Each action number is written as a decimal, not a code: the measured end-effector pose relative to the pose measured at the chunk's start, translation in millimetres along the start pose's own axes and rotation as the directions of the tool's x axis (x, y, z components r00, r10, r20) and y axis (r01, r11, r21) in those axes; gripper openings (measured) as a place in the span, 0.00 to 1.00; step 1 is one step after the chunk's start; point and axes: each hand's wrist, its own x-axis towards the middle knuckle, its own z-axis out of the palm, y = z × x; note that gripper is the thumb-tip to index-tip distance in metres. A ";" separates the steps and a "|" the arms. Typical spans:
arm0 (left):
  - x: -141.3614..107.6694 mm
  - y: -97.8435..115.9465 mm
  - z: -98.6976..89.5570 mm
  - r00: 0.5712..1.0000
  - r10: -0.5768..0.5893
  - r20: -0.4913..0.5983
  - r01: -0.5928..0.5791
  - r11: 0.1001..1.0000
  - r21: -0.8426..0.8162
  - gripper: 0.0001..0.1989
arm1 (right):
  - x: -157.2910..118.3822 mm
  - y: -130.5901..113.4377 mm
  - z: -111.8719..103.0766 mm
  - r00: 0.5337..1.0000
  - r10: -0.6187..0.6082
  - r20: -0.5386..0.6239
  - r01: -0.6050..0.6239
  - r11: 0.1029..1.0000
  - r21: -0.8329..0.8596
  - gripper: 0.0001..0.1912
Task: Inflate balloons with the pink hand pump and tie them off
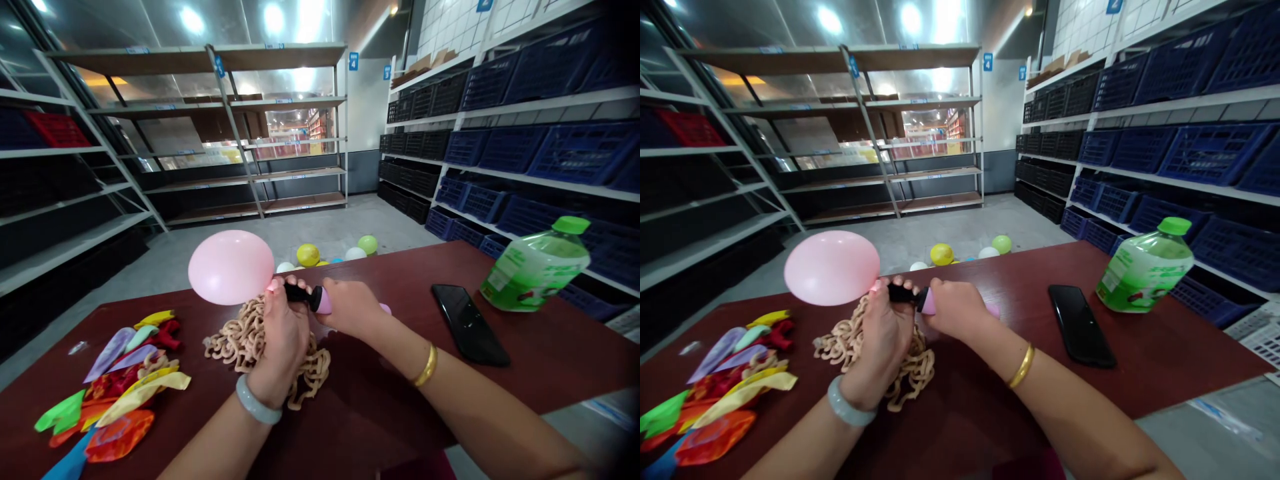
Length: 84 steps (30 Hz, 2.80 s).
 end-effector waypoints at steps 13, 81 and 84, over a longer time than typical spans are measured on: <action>66.7 71.8 -40.3 0.980 0.158 -0.124 -0.152 0.987 0.062 0.08 | 16.1 19.5 4.1 0.995 0.006 0.101 -0.002 0.999 -0.041 0.20; 25.3 9.7 -22.5 0.995 0.072 -0.070 -0.071 0.997 0.016 0.11 | 8.3 14.8 13.2 0.994 -0.004 0.112 0.008 0.999 -0.034 0.20; 5.4 -4.4 -11.7 0.999 -0.009 -0.047 0.009 1.000 -0.002 0.11 | 3.7 4.9 9.4 0.994 0.001 0.108 -0.001 1.000 -0.003 0.19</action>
